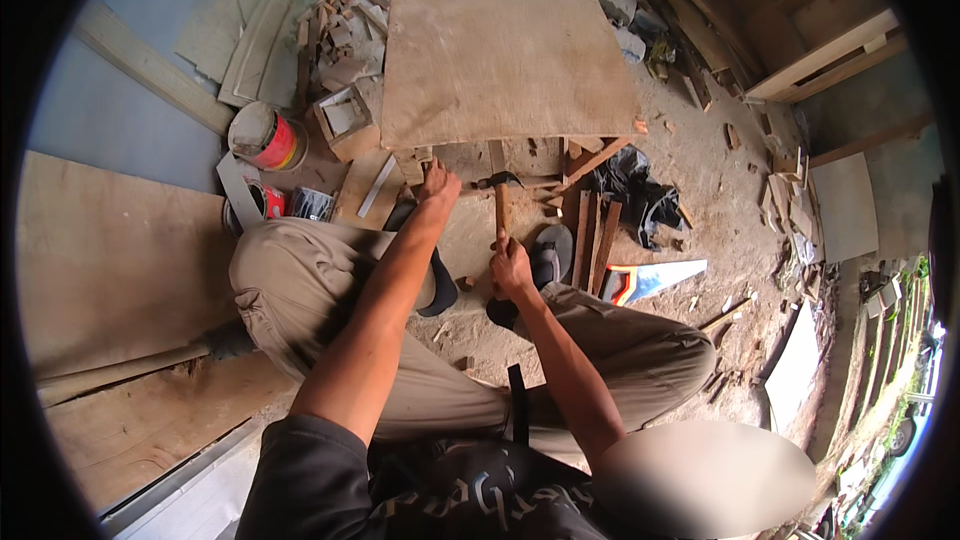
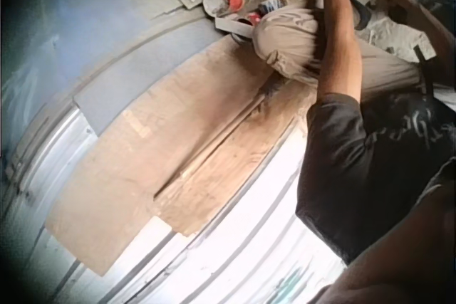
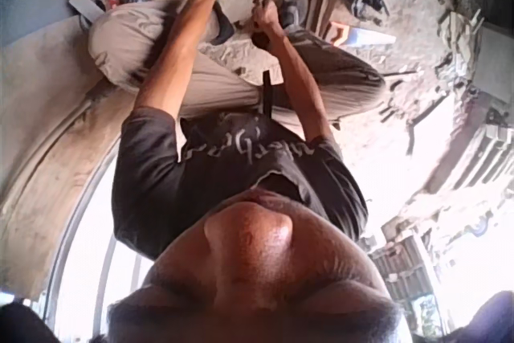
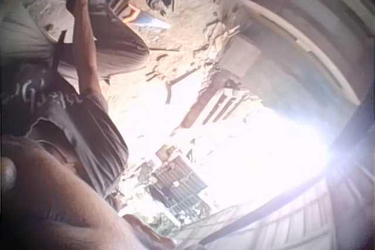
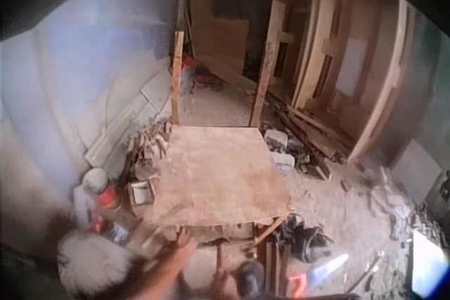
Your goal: The person sits on the floor and uses a hammer to drive nails into the legs of a wooden stool. They repeatedly position nails and strike them to secure the stool's structure.
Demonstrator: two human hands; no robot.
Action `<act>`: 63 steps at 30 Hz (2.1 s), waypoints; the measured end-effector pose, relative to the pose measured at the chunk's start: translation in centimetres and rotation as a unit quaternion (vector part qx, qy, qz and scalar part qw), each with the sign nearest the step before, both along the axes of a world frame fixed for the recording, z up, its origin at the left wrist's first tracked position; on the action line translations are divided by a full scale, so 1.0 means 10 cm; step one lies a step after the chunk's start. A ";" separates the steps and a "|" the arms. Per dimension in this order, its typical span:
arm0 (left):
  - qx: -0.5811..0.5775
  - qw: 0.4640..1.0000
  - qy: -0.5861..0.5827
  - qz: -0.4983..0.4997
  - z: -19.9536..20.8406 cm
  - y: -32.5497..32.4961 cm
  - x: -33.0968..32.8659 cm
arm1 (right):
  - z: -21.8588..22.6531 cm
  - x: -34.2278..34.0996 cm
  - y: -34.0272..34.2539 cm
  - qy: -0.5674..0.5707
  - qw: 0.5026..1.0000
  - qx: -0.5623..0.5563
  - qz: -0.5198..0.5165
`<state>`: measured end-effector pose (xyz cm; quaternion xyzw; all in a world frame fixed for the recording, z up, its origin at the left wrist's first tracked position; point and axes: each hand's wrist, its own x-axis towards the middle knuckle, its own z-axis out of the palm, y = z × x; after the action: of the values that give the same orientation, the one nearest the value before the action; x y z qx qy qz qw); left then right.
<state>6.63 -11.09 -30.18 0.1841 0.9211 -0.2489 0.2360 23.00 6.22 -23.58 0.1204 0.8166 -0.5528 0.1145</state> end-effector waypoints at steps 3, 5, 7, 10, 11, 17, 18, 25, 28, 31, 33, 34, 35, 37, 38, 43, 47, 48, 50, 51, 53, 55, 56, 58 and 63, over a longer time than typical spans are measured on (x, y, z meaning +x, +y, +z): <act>-0.012 1.000 0.018 0.000 -0.03 0.00 -0.01 | 0.01 -0.03 -0.01 -0.007 0.993 -0.094 -0.065; -0.003 0.999 0.040 0.007 0.05 0.02 0.11 | 0.04 0.00 -0.05 -0.006 0.978 -0.178 -0.105; 0.024 0.995 0.100 0.020 0.21 0.04 0.15 | 0.06 -0.01 -0.12 0.146 0.988 0.019 -0.056; -0.021 0.999 0.029 0.001 0.44 0.04 0.24 | 0.12 -0.07 0.01 -0.114 0.991 -0.058 -0.027; -0.030 0.999 0.033 -0.009 0.50 0.03 0.26 | 0.13 -0.09 0.05 -0.080 0.995 -0.058 -0.021; -0.055 0.997 0.053 -0.034 0.65 0.05 0.30 | 0.07 -0.15 -0.03 -0.038 0.991 -0.104 -0.072; -0.047 0.998 0.043 -0.026 0.67 0.04 0.28 | 0.06 -0.16 -0.02 -0.070 0.995 -0.067 -0.027; -0.020 0.999 0.028 0.009 0.73 0.06 0.28 | 0.09 -0.07 -0.01 -0.052 0.984 -0.140 -0.100; -0.014 0.999 0.038 0.022 0.71 0.05 0.26 | 0.09 -0.10 -0.06 -0.049 0.997 -0.062 -0.024; 0.004 0.999 0.022 0.025 0.69 0.05 0.23 | 0.07 -0.17 -0.04 -0.128 0.991 -0.038 -0.014; 0.000 1.000 0.020 0.019 0.69 0.05 0.24 | 0.04 -0.15 -0.06 -0.058 0.996 -0.055 -0.032; -0.005 0.999 0.029 0.015 0.70 0.04 0.25 | 0.02 -0.14 -0.08 -0.039 0.994 -0.072 -0.067; -0.002 0.999 0.033 0.010 0.70 0.04 0.27 | 0.01 -0.11 -0.11 0.001 0.990 -0.105 -0.091; -0.007 0.998 0.061 -0.004 0.70 0.03 0.33 | 0.00 -0.11 -0.12 0.025 0.998 -0.007 -0.064; -0.008 0.997 0.075 -0.012 0.71 0.03 0.32 | 0.00 -0.12 -0.12 0.029 0.998 0.060 -0.016; -0.032 0.998 0.043 -0.014 0.72 0.04 0.28 | 0.10 -0.15 0.00 -0.018 0.998 0.034 -0.040; -0.028 0.999 0.023 0.014 0.76 0.06 0.28 | 0.10 -0.07 -0.05 0.061 0.993 -0.005 -0.099; -0.018 0.999 0.038 0.015 0.77 0.07 0.28 | 0.09 -0.04 -0.05 0.090 0.992 0.077 -0.045; 0.004 0.998 0.056 0.019 0.80 0.06 0.28 | 0.04 -0.06 -0.02 0.074 0.985 0.148 0.050; 0.005 0.998 0.060 0.013 0.81 0.06 0.31 | 0.02 -0.06 0.01 0.036 0.986 0.161 0.025; 0.009 0.999 0.048 0.012 0.82 0.05 0.30 | -0.02 -0.08 0.02 0.062 0.993 0.095 -0.021; -0.002 0.997 0.078 0.013 0.79 0.05 0.33 | -0.05 -0.06 0.00 0.062 0.994 0.059 -0.074; -0.004 0.996 0.089 0.010 0.76 0.04 0.35 | -0.07 -0.06 -0.01 0.061 0.992 0.048 -0.100; 0.000 0.993 0.117 0.010 0.69 0.02 0.36 | -0.09 -0.08 0.00 0.171 0.976 0.129 -0.035; 0.036 0.993 0.106 0.036 0.54 -0.02 0.27 | 0.02 -0.13 0.07 0.089 0.993 0.078 0.010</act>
<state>9.31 -11.27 -24.74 0.1321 0.9552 -0.2251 0.1395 21.71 6.96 -23.39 0.0708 0.8651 -0.4951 0.0375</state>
